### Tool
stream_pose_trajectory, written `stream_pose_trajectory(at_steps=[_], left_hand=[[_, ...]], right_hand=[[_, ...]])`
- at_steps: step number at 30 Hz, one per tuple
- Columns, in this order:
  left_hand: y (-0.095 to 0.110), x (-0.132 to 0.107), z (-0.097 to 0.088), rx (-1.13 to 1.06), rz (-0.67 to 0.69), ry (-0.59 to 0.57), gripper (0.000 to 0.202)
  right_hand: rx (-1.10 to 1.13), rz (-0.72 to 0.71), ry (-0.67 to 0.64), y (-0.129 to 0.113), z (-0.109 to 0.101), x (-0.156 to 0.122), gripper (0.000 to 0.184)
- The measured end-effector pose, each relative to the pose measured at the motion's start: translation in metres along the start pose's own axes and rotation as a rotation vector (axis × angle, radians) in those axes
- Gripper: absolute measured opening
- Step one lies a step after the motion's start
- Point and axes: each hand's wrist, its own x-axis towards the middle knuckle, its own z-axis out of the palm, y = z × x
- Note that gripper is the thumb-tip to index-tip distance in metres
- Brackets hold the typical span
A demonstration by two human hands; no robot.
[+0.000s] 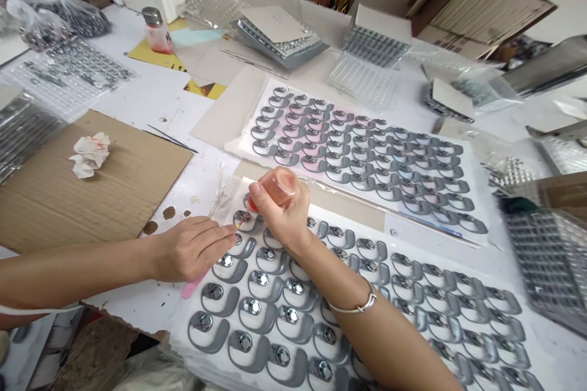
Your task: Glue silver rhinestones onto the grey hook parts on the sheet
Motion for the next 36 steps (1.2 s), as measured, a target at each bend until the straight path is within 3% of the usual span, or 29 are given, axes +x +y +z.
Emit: stream_pose_trajectory(at_steps=[14, 36], left_hand=[[0.0021, -0.0014, 0.0023, 0.027, 0.016, 0.001, 0.012], [0.0018, -0.0014, 0.0008, 0.012, 0.003, -0.033, 0.015]], right_hand=[[-0.033, 0.103, -0.053, 0.0044, 0.0008, -0.0020, 0.032], [-0.099, 0.061, 0.000, 0.0072, -0.0012, -0.0027, 0.032]])
